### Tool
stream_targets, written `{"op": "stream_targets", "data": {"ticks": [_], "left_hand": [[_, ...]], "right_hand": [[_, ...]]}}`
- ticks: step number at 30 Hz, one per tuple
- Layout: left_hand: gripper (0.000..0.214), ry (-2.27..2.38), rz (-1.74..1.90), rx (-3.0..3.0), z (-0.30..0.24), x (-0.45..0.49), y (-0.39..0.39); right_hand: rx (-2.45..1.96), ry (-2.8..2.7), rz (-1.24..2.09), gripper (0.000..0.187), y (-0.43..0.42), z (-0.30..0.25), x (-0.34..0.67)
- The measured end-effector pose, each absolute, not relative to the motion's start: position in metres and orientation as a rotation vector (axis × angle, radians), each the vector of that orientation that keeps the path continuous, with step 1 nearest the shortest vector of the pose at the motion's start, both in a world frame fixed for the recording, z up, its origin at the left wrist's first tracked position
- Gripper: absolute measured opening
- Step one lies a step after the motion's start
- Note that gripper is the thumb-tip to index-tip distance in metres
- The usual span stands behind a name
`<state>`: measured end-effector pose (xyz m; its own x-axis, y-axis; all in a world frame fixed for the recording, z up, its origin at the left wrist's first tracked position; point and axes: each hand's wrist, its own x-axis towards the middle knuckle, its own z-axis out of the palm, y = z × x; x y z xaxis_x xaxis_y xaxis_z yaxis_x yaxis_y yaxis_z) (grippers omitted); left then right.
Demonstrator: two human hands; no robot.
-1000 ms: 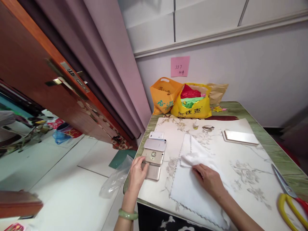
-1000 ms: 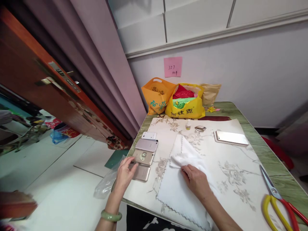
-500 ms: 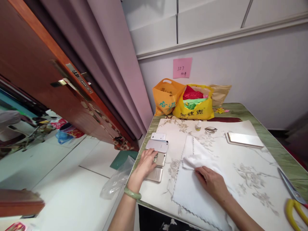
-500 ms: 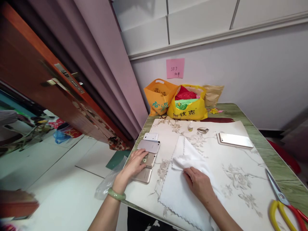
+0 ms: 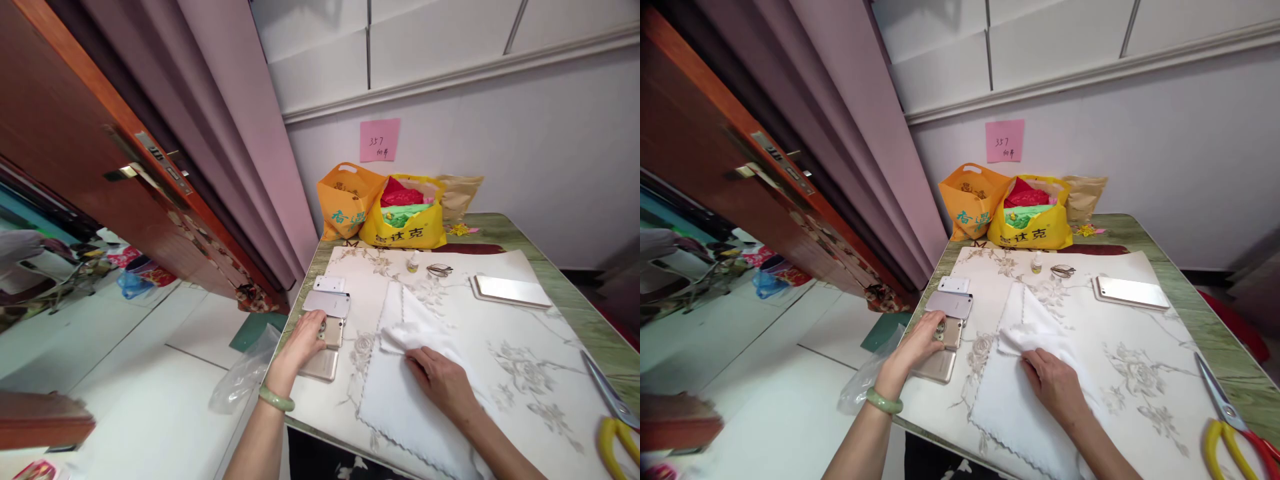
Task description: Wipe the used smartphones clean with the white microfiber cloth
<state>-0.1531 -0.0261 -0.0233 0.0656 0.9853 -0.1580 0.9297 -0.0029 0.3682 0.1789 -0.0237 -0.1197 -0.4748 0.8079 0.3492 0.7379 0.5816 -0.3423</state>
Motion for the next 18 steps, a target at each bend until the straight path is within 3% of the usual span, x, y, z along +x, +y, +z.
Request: {"op": "stream_targets", "data": {"ticks": [18], "left_hand": [[0.028,1.889,0.256,2.031,-0.0277,-0.1552,-0.0259]], "right_hand": [[-1.234,-2.326,0.202,0.032,-0.0245,-0.1151,0.1783]]}}
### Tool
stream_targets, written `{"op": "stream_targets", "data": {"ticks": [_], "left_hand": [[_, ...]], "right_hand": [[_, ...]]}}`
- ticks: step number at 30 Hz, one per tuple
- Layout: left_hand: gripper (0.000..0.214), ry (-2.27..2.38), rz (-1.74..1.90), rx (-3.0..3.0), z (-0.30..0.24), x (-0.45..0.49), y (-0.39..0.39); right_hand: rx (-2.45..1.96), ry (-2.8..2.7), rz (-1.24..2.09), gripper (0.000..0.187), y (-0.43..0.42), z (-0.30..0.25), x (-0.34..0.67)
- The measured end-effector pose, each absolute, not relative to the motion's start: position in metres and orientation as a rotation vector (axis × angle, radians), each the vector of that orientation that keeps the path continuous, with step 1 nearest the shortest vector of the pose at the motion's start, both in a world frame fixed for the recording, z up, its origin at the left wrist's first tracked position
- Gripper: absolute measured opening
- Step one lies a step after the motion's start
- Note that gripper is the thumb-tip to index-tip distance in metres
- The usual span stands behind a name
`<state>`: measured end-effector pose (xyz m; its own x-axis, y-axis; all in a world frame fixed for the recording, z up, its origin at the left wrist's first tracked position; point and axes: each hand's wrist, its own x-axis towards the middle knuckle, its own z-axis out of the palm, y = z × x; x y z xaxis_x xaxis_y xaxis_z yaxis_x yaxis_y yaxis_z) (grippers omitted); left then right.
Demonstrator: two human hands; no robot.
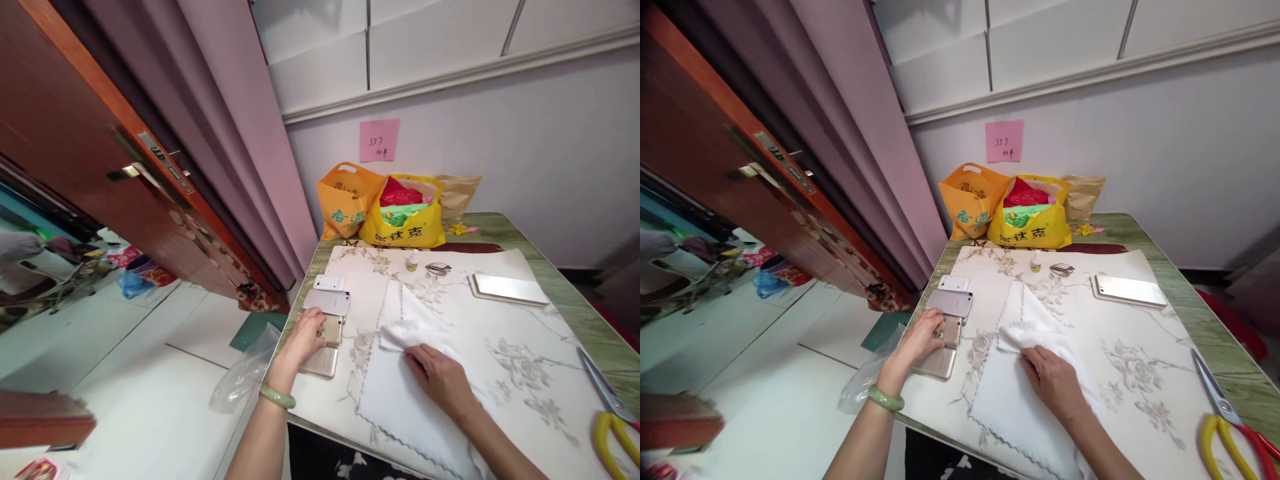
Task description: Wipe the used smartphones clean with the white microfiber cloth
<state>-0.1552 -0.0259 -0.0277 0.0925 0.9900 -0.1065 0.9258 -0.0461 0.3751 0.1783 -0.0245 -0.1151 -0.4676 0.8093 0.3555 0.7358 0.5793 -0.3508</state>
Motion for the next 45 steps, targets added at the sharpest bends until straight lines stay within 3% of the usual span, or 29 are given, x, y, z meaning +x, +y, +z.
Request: {"op": "stream_targets", "data": {"ticks": [9,18,24,28,34,38,45], "left_hand": [[0.029,1.815,0.241,2.028,-0.006,-0.16,-0.026],[0.022,1.485,0.734,1.812,0.048,-0.132,-0.029],[0.033,1.35,0.934,1.369,0.008,-0.075,-0.019],[0.036,1.309,1.054,0.881,-0.029,-0.036,-0.019],[0.022,1.099,1.159,0.281,-0.063,-0.015,-0.002],[0.021,0.852,1.246,0.064,-0.072,0.002,0.028],[0.025,0.78,1.356,0.055,-0.055,0.054,0.037]], "right_hand": [[-1.236,-2.336,0.243,0.031,-0.023,-0.118,0.18],[-1.244,-2.203,0.258,0.03,-0.022,-0.114,0.181],[-1.343,-2.145,0.224,0.024,-0.005,-0.092,0.182],[-1.298,-2.314,0.386,0.034,0.004,-0.085,0.176],[-1.393,-2.128,0.731,0.024,0.03,-0.08,0.189],[-1.516,-1.863,0.842,0.022,0.071,-0.074,0.203],[-1.655,-1.665,0.721,0.027,0.15,-0.077,0.197]]}}
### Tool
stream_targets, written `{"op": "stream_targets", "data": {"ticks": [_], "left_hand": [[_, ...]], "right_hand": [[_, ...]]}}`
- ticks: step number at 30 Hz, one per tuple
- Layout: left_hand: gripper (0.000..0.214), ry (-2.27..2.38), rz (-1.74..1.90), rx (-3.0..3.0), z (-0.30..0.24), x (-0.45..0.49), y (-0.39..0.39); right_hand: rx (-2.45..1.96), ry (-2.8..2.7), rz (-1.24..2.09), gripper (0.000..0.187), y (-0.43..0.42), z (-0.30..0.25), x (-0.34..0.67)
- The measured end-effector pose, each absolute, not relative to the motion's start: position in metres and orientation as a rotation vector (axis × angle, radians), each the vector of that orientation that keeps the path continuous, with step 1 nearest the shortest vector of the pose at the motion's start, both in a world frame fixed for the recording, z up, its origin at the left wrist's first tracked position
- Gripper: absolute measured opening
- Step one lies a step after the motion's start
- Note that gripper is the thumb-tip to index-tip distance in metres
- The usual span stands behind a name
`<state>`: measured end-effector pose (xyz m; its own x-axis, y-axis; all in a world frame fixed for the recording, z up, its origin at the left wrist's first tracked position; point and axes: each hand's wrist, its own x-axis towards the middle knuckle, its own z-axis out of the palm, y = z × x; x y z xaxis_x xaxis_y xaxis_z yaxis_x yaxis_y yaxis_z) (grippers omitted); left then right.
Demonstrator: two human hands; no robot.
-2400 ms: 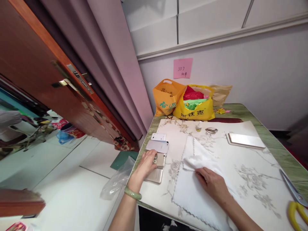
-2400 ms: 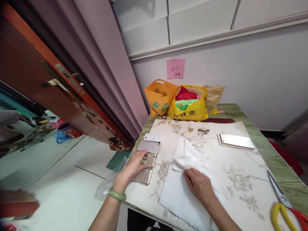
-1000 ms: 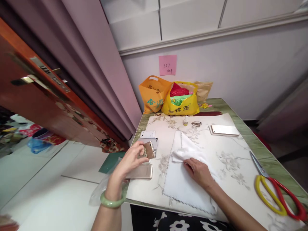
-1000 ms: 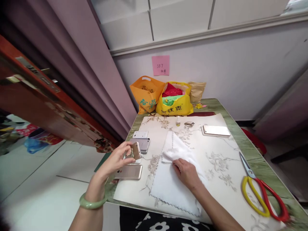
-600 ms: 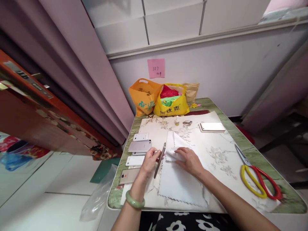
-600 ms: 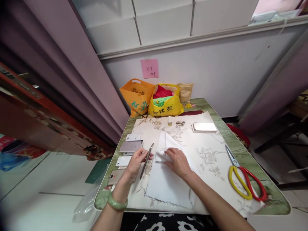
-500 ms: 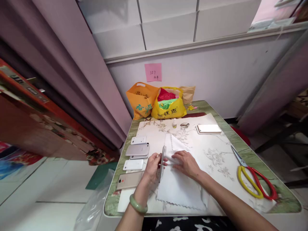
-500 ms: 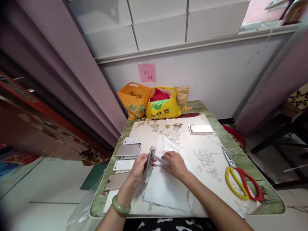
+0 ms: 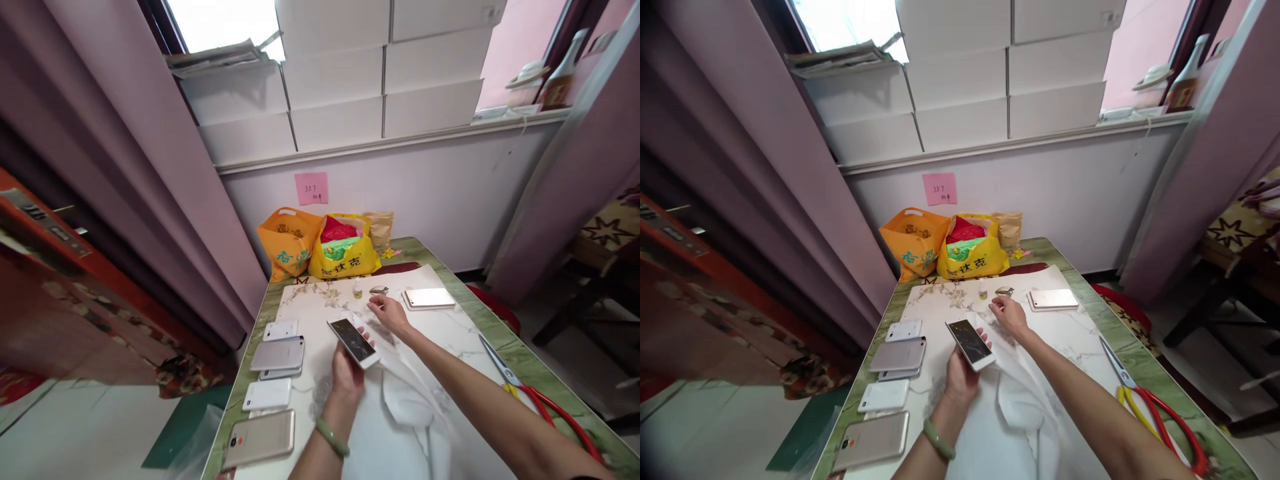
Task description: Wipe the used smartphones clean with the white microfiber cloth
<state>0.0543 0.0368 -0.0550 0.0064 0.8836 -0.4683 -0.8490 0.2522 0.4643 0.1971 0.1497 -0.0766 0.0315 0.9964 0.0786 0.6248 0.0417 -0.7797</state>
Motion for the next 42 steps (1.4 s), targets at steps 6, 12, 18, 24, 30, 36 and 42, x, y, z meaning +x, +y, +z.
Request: {"op": "stream_targets", "data": {"ticks": [6,12,18,24,30,36,42], "left_hand": [[0.041,0.746,1.286,0.253,-0.006,0.03,0.017],[0.022,0.791,1.274,0.093,-0.033,0.027,0.033],[0.022,0.798,1.351,0.027,-0.09,0.053,0.04],[0.035,0.866,1.322,0.17,-0.101,0.05,0.037],[0.039,0.865,1.31,0.19,-0.101,0.049,0.039],[0.038,0.866,1.272,0.267,-0.103,0.047,0.041],[0.039,0.846,1.276,0.323,-0.093,0.055,0.038]], "right_hand": [[-1.683,-1.626,0.698,0.02,0.155,-0.096,0.157],[-1.734,-1.534,0.678,0.021,0.155,-0.109,0.141],[-1.767,-1.415,0.617,0.045,0.194,-0.103,0.158],[-1.675,-1.456,0.693,0.049,0.208,-0.094,0.15],[-1.527,-1.458,0.782,0.041,0.182,-0.072,0.159],[-1.059,-1.351,1.048,0.057,0.097,-0.048,0.191],[-0.671,-0.81,1.697,0.062,0.042,-0.039,0.191]]}}
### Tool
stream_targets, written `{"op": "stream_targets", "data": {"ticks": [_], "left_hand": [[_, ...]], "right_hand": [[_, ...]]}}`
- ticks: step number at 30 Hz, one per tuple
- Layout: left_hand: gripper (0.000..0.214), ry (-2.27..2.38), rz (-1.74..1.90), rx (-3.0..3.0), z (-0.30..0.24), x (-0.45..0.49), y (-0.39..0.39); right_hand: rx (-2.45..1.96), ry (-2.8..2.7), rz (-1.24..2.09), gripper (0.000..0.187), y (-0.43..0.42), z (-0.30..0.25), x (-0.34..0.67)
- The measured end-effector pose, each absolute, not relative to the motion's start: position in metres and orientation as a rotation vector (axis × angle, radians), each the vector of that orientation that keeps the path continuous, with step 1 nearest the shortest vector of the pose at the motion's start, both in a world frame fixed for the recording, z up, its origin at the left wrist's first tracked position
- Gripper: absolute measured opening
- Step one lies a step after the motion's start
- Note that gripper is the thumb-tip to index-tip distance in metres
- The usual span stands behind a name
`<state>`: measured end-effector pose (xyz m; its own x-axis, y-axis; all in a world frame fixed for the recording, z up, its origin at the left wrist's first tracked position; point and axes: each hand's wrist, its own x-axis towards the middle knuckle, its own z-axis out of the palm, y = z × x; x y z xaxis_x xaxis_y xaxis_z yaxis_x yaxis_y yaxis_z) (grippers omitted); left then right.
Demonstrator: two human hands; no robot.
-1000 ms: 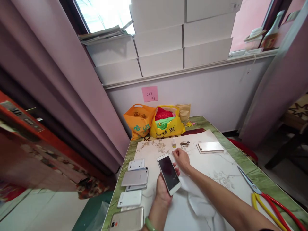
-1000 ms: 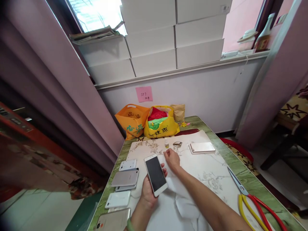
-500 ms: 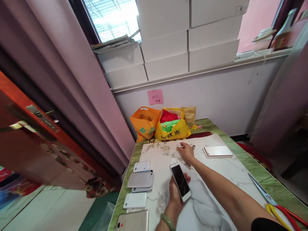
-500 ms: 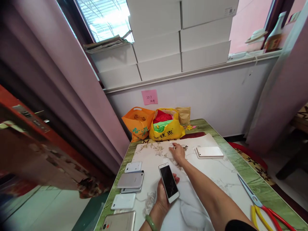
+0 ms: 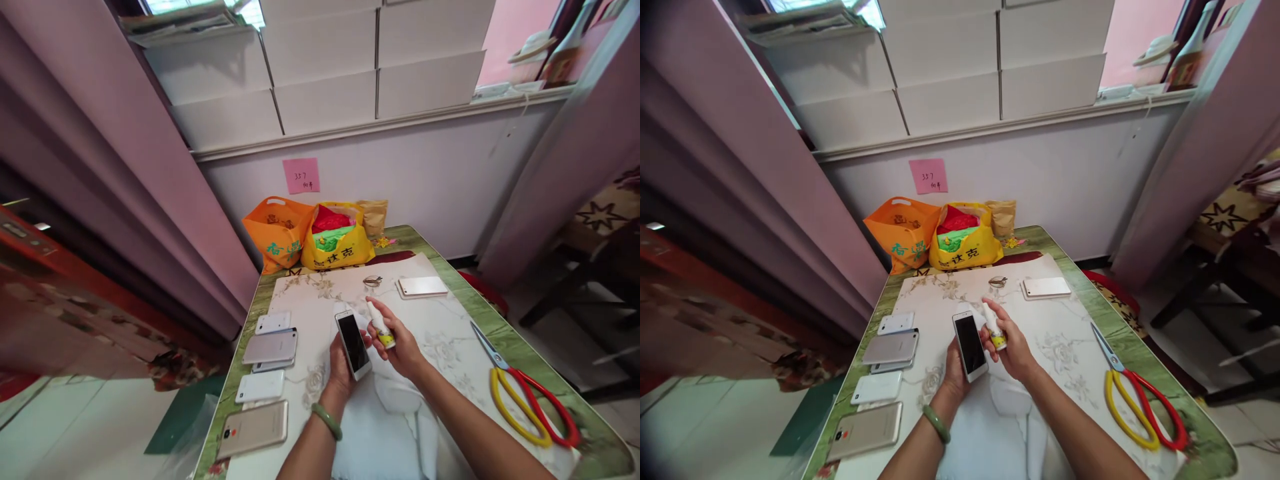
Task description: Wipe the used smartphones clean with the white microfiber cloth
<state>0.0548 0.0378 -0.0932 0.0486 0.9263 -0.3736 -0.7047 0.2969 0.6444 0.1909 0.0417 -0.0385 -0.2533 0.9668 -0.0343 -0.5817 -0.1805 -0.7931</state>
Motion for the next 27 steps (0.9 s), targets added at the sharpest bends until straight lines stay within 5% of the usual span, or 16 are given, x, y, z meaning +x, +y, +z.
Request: {"op": "stream_targets", "data": {"ticks": [4,9,14,19,27], "left_hand": [[0.04,0.855,1.266,0.405,-0.094,0.054,0.034],[0.041,0.855,1.267,0.356,-0.099,0.051,0.034],[0.035,0.885,1.255,0.324,-0.091,0.052,0.031],[0.033,0.881,1.286,0.359,-0.085,0.053,0.028],[0.041,0.918,1.273,0.371,-0.091,0.053,0.029]], "right_hand": [[-0.415,-0.504,2.018,0.06,0.031,-0.043,0.19],[-0.441,-0.529,2.003,0.055,0.018,-0.039,0.191],[-0.886,-1.044,1.515,0.066,0.006,-0.035,0.188],[-1.327,-1.574,0.793,0.052,0.003,-0.052,0.184],[-1.434,-1.681,0.531,0.042,0.004,-0.07,0.178]]}}
